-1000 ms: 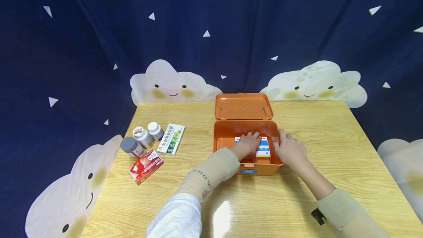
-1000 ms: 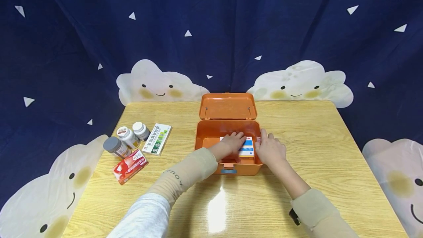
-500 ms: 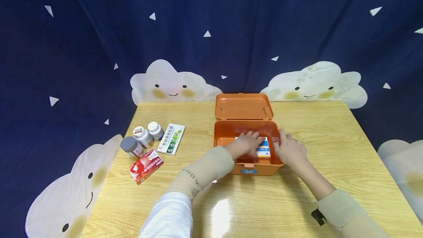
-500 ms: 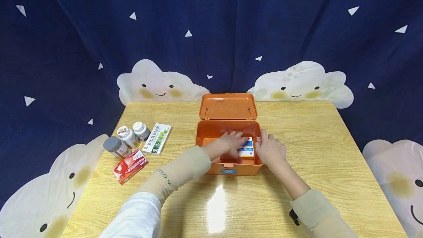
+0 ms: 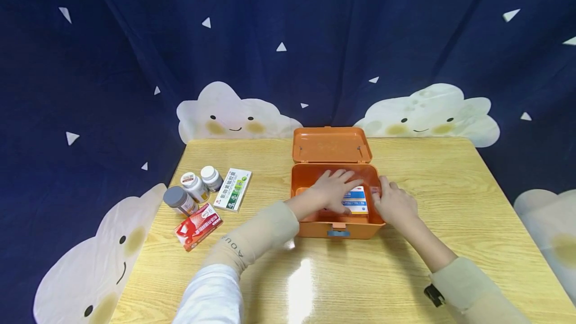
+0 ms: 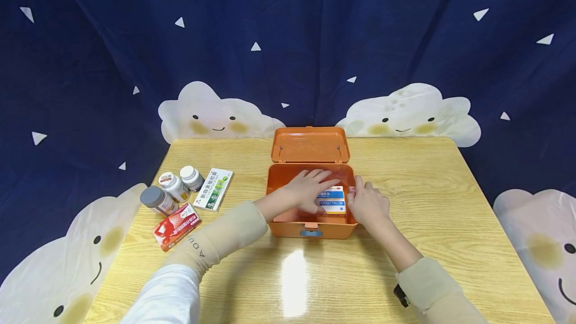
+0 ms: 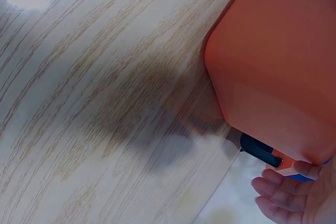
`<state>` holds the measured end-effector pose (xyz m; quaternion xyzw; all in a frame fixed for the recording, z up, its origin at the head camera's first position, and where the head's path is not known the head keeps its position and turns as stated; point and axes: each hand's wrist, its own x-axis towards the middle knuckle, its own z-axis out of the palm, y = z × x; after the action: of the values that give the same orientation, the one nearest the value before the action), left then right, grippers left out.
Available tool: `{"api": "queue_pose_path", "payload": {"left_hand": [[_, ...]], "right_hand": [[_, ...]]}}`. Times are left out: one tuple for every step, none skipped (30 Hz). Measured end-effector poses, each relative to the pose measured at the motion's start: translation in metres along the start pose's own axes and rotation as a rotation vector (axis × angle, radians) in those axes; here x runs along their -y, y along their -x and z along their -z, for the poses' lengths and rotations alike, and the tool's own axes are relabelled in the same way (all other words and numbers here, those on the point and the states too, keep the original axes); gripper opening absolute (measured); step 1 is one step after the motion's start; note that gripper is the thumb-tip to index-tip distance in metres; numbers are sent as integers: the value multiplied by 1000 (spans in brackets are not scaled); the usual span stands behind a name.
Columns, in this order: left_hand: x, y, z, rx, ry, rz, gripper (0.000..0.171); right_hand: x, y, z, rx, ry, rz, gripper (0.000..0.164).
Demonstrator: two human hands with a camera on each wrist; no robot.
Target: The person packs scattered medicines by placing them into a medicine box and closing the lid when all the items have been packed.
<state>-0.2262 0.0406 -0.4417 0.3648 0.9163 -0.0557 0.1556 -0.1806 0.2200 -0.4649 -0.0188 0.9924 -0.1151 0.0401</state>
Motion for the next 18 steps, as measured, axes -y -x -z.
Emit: {"api": "queue_pose_path", "payload": {"left_hand": [[2, 2, 1, -14, 0, 0, 89], [4, 4, 1, -30, 2, 0, 89], [6, 5, 2, -46, 4, -1, 89], [8, 7, 2, -65, 2, -2, 89], [10, 9, 3, -82, -2, -3, 88], [12, 11, 3, -101, -6, -5, 88], [14, 12, 3, -120, -6, -10, 88], [16, 14, 3, -139, -11, -15, 88], [18, 16, 3, -158, -16, -20, 87], [20, 18, 3, -178, -21, -26, 87], [22, 19, 3, -196, -29, -30, 87], [24, 21, 3, -215, -34, -34, 86], [25, 23, 3, -234, -41, -37, 86], [27, 25, 3, -252, -51, -38, 86], [29, 28, 3, -267, -59, -36, 86], [31, 30, 4, -284, -67, -34, 85], [33, 32, 4, -301, -74, -31, 85], [35, 34, 4, -317, -78, -28, 85]], "right_hand": [[0, 0, 0, -2, -2, -2, 49], [0, 0, 0, -4, -4, -4, 48], [0, 0, 0, -5, -6, -5, 48], [0, 0, -1, -5, -8, -7, 47], [0, 0, -1, -6, -10, -9, 47], [0, 0, -1, -4, -12, -10, 46], [0, -1, 0, -3, -13, -11, 46], [0, -1, 0, -1, -14, -10, 45], [0, -1, 0, -1, -15, -9, 45], [0, -1, 0, -1, -16, -9, 45], [0, 0, 1, -3, -15, -9, 44], [0, 0, 1, -5, -15, -8, 43], [0, 0, 1, -8, -15, -8, 43], [0, 0, 1, -12, -15, -7, 43], [0, 0, 1, -14, -17, -5, 43], [0, 0, 1, -17, -17, -5, 43], [0, 0, 1, -18, -16, -4, 43], [0, 0, 1, -18, -16, -4, 43]]}}
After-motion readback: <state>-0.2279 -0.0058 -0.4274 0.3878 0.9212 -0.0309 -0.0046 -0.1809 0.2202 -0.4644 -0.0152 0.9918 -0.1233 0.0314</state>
